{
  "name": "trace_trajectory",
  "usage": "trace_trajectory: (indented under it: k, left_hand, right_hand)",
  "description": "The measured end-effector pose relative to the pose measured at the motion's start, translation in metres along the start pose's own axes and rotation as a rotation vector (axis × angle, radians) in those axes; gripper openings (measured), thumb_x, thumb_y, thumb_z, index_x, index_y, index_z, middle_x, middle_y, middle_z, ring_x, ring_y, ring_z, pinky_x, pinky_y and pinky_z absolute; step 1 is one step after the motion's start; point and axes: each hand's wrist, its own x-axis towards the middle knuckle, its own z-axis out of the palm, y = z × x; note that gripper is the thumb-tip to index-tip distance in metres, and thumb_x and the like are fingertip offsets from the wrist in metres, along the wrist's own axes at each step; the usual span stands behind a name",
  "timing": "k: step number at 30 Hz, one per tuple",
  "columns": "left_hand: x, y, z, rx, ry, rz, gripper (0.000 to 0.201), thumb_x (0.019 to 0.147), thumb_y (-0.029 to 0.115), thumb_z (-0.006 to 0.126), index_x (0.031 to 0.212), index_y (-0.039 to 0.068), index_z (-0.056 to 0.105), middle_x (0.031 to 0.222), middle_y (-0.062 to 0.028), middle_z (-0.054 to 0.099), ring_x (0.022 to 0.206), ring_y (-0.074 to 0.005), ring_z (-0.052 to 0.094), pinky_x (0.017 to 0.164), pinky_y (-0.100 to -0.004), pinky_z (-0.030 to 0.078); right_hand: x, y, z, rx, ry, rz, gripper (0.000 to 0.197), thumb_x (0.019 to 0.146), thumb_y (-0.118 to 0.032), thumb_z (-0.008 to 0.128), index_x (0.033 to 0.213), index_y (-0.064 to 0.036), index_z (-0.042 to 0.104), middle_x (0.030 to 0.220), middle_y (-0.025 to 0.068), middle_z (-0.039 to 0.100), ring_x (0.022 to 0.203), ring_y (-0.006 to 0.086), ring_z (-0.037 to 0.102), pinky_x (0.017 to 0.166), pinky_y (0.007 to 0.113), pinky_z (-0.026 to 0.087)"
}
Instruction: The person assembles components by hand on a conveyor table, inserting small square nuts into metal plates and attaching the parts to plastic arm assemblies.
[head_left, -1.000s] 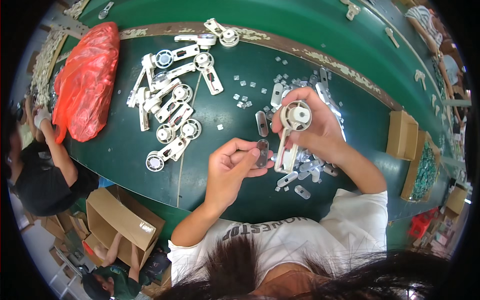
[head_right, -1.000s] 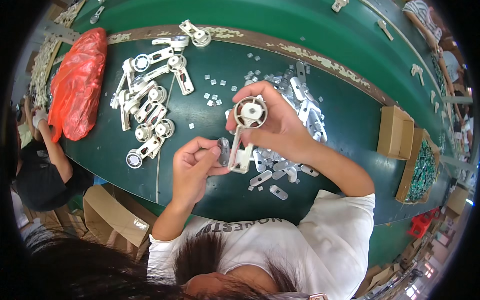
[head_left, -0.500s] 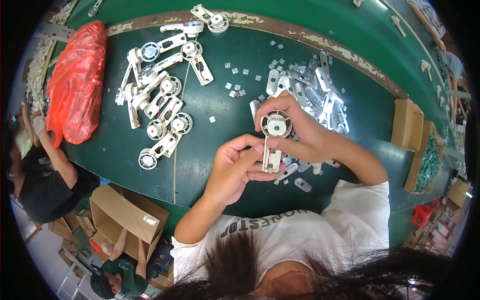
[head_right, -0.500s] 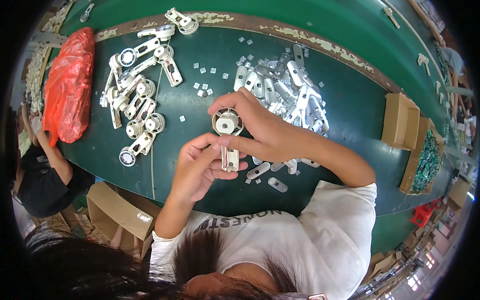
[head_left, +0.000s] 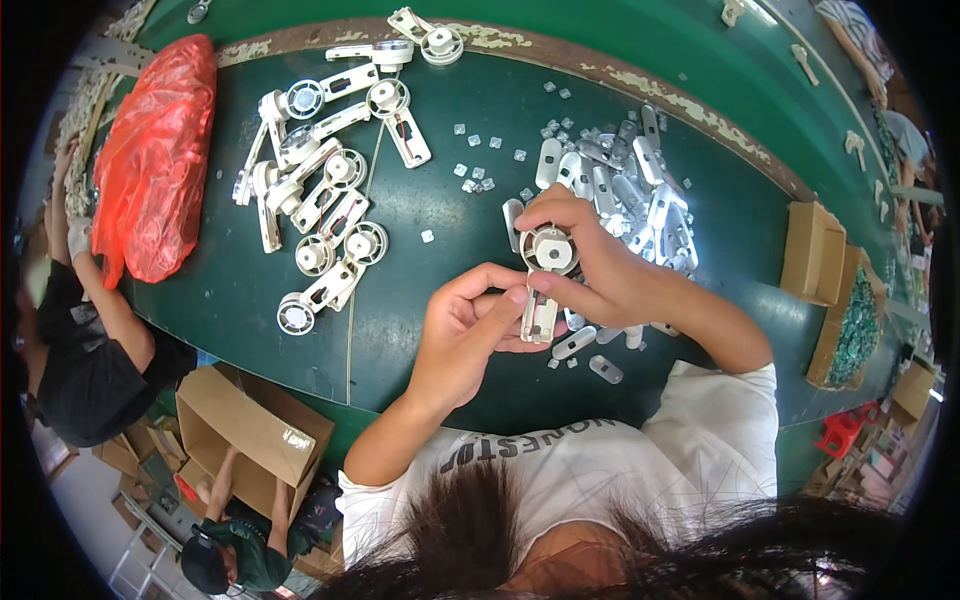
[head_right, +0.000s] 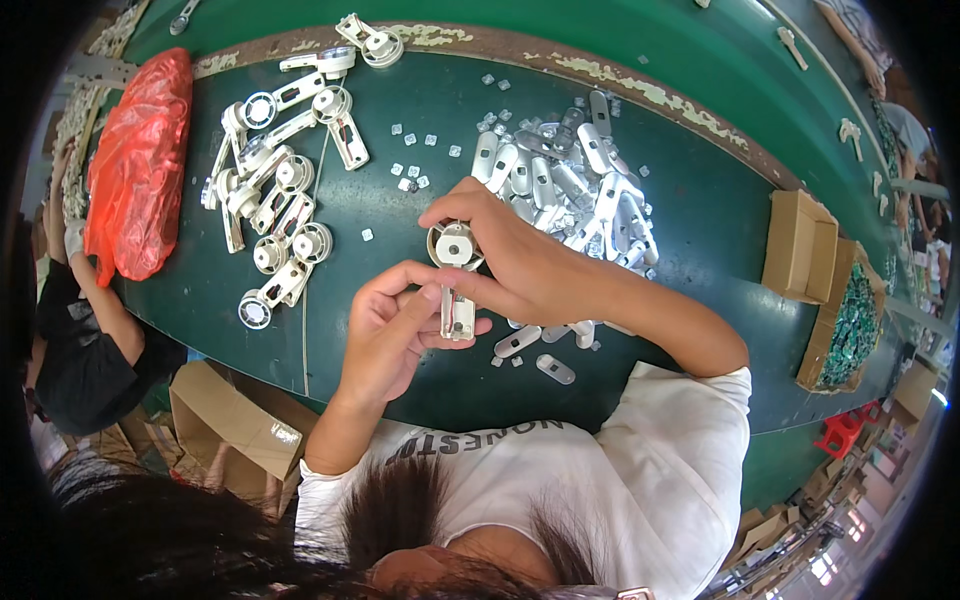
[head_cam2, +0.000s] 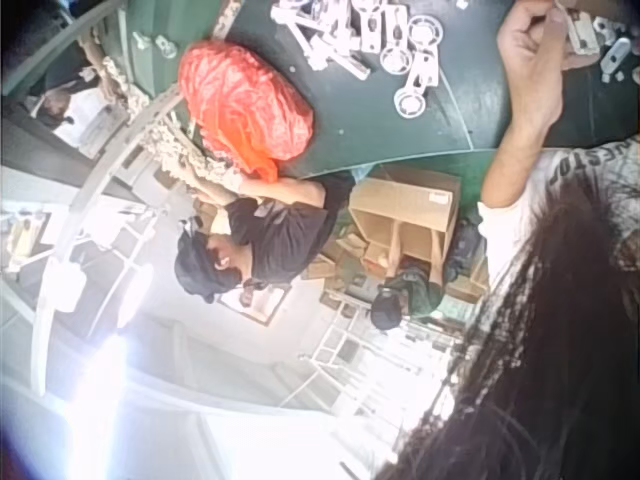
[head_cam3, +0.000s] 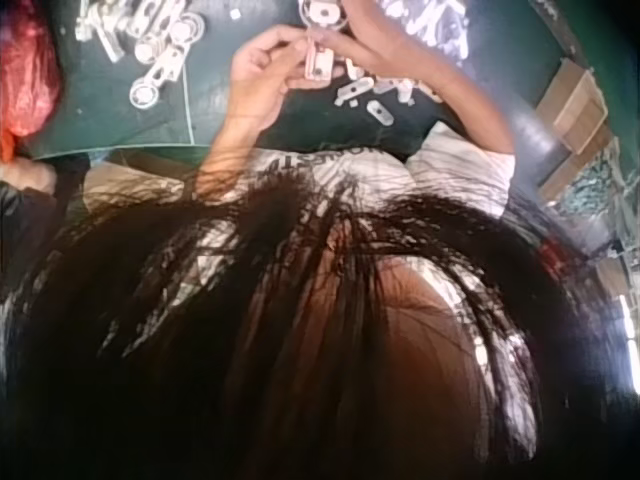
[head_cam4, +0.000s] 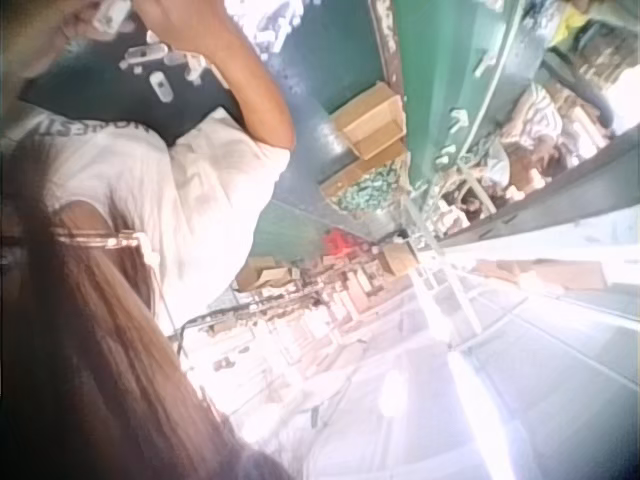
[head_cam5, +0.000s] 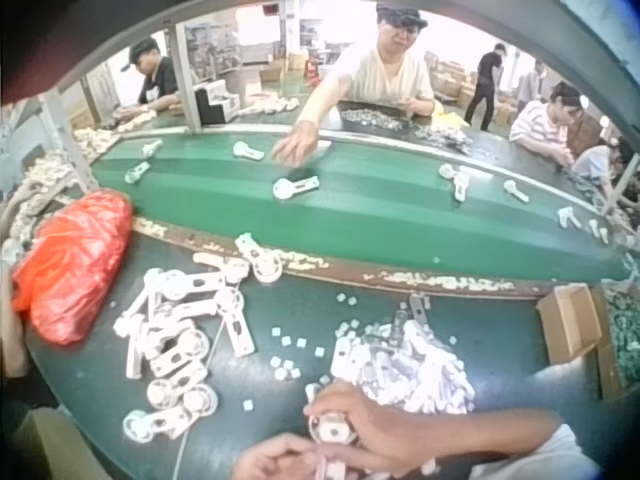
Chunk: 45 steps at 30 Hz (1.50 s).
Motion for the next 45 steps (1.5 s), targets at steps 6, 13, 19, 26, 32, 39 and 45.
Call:
trace_trajectory:
  k: [6, 13, 19, 26, 32, 39, 45]
  left_hand:
    - [-0.002, -0.01, 0.001, -0.004, -0.015, 0.042, 0.029, 0.085, 0.0, 0.059, 0.113, -0.005, 0.053, 0.097, -0.0163, 0.066, 0.09, -0.0262, 0.066, 0.079, -0.0324, 0.054]
    - [-0.006, -0.004, 0.011, 0.106, -0.071, 0.153, 0.025, 0.09, 0.004, 0.055, 0.113, -0.006, 0.052, 0.101, -0.0119, 0.064, 0.089, -0.0142, 0.062, 0.077, -0.0242, 0.049]
    - [-0.004, -0.008, 0.016, 0.165, -0.048, 0.25, 0.023, 0.093, 0.007, 0.051, 0.111, -0.007, 0.051, 0.096, -0.0107, 0.063, 0.087, -0.0148, 0.062, 0.077, -0.0257, 0.049]
    - [0.001, -0.002, 0.008, 0.314, -0.249, 0.208, 0.018, 0.095, 0.008, 0.047, 0.107, -0.005, 0.048, 0.094, -0.0092, 0.061, 0.082, -0.0125, 0.061, 0.073, -0.0249, 0.048]
    - [0.0, 0.005, 0.012, 0.246, -0.362, 0.158, 0.017, 0.095, 0.008, 0.045, 0.107, -0.005, 0.046, 0.09, -0.0106, 0.061, 0.076, -0.0158, 0.064, 0.066, -0.0254, 0.051]
    - [-0.003, 0.005, 0.014, 0.083, -0.246, 0.003, 0.043, 0.094, 0.005, 0.046, 0.134, 0.001, 0.029, 0.097, -0.0158, 0.063, 0.084, -0.0223, 0.066, 0.072, -0.0268, 0.052]
    - [-0.004, 0.025, 0.01, 0.256, -0.244, -0.15, 0.043, 0.09, 0.007, 0.055, 0.129, 0.004, 0.038, 0.075, -0.011, 0.066, 0.069, -0.0162, 0.066, 0.058, -0.0223, 0.05]
  right_hand:
    - [0.0, 0.0, 0.001, 0.03, -0.021, 0.04, 0.041, 0.087, -0.011, 0.056, 0.121, -0.005, 0.033, 0.1, 0.0116, 0.04, 0.085, 0.0201, 0.04, 0.081, 0.033, 0.033]
    - [0.004, -0.023, 0.015, 0.391, 0.199, 0.326, 0.027, 0.09, -0.017, 0.056, 0.11, -0.0041, 0.043, 0.083, 0.0025, 0.048, 0.06, 0.0033, 0.045, 0.044, 0.019, 0.038]
    - [0.004, -0.013, 0.022, 0.161, 0.424, 0.17, 0.019, 0.089, -0.013, 0.055, 0.102, -0.0018, 0.046, 0.079, 0.0041, 0.051, 0.058, 0.0062, 0.045, 0.049, 0.022, 0.038]
    - [-0.01, -0.001, 0.029, 0.102, 0.499, -0.1, 0.021, 0.09, -0.014, 0.053, 0.106, -0.004, 0.043, 0.084, 0.0079, 0.044, 0.067, 0.0119, 0.038, 0.059, 0.026, 0.032]
    - [-0.009, 0.004, 0.029, 0.363, 0.458, -0.284, 0.028, 0.089, -0.019, 0.056, 0.109, -0.0053, 0.042, 0.086, 0.0077, 0.043, 0.07, 0.0126, 0.038, 0.061, 0.025, 0.032]
    - [-0.002, 0.002, 0.018, 0.07, 0.501, 0.0, 0.02, 0.093, -0.02, 0.047, 0.104, -0.0039, 0.042, 0.087, 0.0104, 0.045, 0.072, 0.0152, 0.04, 0.064, 0.03, 0.035]
    - [-0.001, 0.005, 0.01, -0.066, 0.41, -0.212, 0.029, 0.081, -0.01, 0.066, 0.104, -0.0072, 0.047, 0.086, 0.0085, 0.048, 0.075, 0.0177, 0.044, 0.063, 0.029, 0.037]
